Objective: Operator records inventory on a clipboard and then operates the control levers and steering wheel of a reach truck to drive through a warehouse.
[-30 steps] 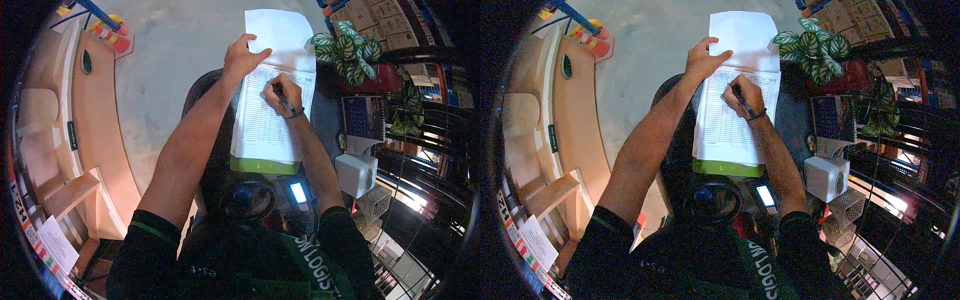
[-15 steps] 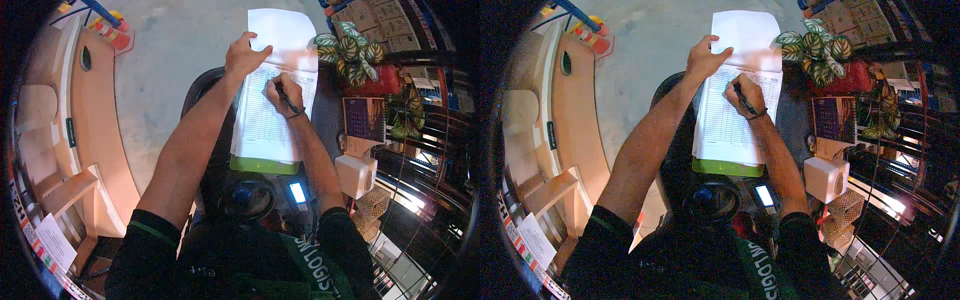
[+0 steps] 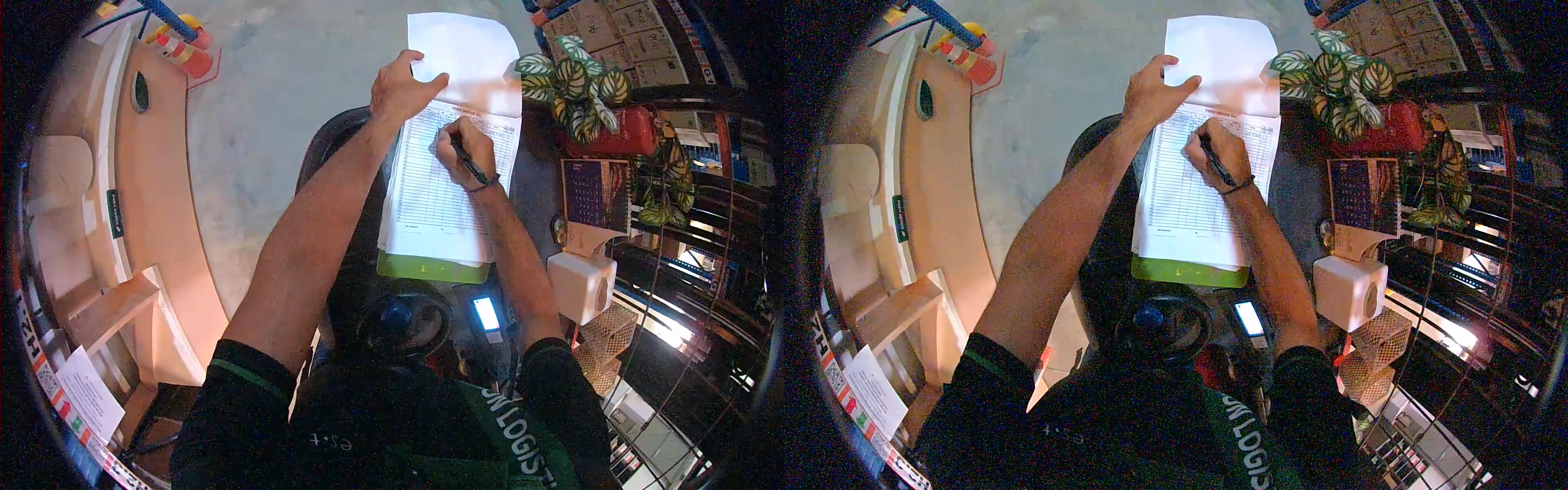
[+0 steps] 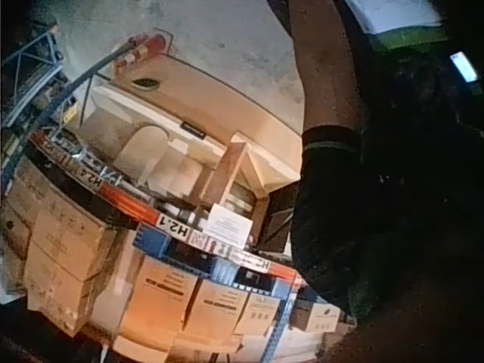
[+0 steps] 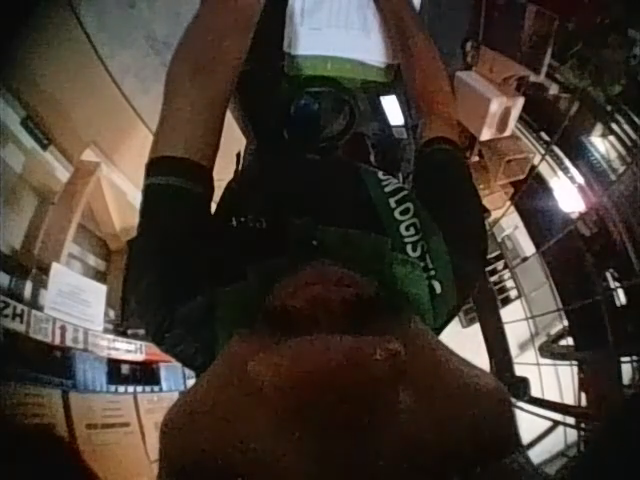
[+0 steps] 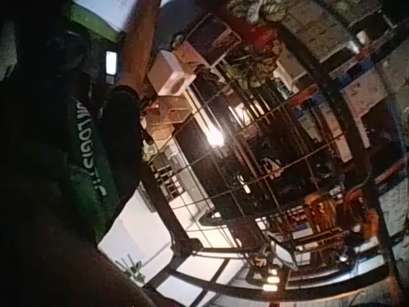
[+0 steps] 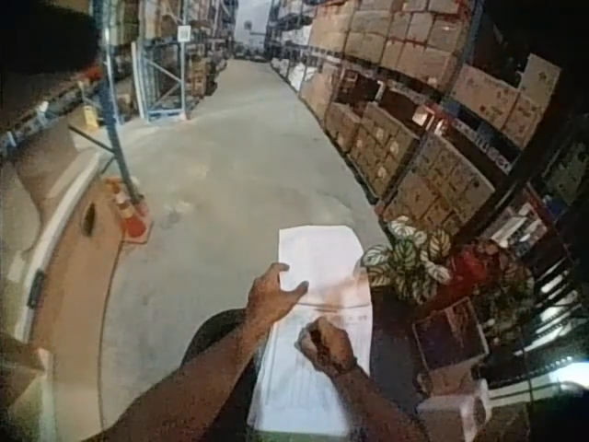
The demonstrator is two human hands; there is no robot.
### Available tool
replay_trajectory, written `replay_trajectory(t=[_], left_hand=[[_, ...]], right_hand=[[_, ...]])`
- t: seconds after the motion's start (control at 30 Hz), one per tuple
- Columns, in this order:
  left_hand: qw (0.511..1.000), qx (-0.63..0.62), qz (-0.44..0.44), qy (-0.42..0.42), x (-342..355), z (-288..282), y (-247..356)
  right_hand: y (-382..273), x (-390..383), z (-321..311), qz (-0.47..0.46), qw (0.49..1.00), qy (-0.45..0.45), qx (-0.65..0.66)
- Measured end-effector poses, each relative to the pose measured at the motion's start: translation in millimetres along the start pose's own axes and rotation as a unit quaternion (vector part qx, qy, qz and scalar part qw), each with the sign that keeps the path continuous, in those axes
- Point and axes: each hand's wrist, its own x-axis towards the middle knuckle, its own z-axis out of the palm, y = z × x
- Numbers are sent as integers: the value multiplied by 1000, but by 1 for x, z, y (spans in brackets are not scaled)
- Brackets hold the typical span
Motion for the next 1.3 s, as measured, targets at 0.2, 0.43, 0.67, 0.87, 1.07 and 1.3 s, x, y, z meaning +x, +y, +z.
replay_trajectory(t=[0.2,0.43,0.67,0.87,1.07,1.3], left_hand=[[1000,-10,1,7,1,2,-3],[1000,-24,-5,-13,-1,-3,2],[999,-29,3,-13,0,-2,3],[1000,-21,-3,-3,0,-1,2],[1000,-10,-2,1,1,0,-1],[1000,-24,14,5,4,-1,-3]], right_hand=[[8,1,5,6,1000,17,1],[14,2,5,-7,1000,15,-7],[9,1,1,-34,999,15,-11],[5,0,-1,-17,999,25,-35],[1,0,2,-8,998,42,-40],[7,5,4,-47,998,44,-8]])
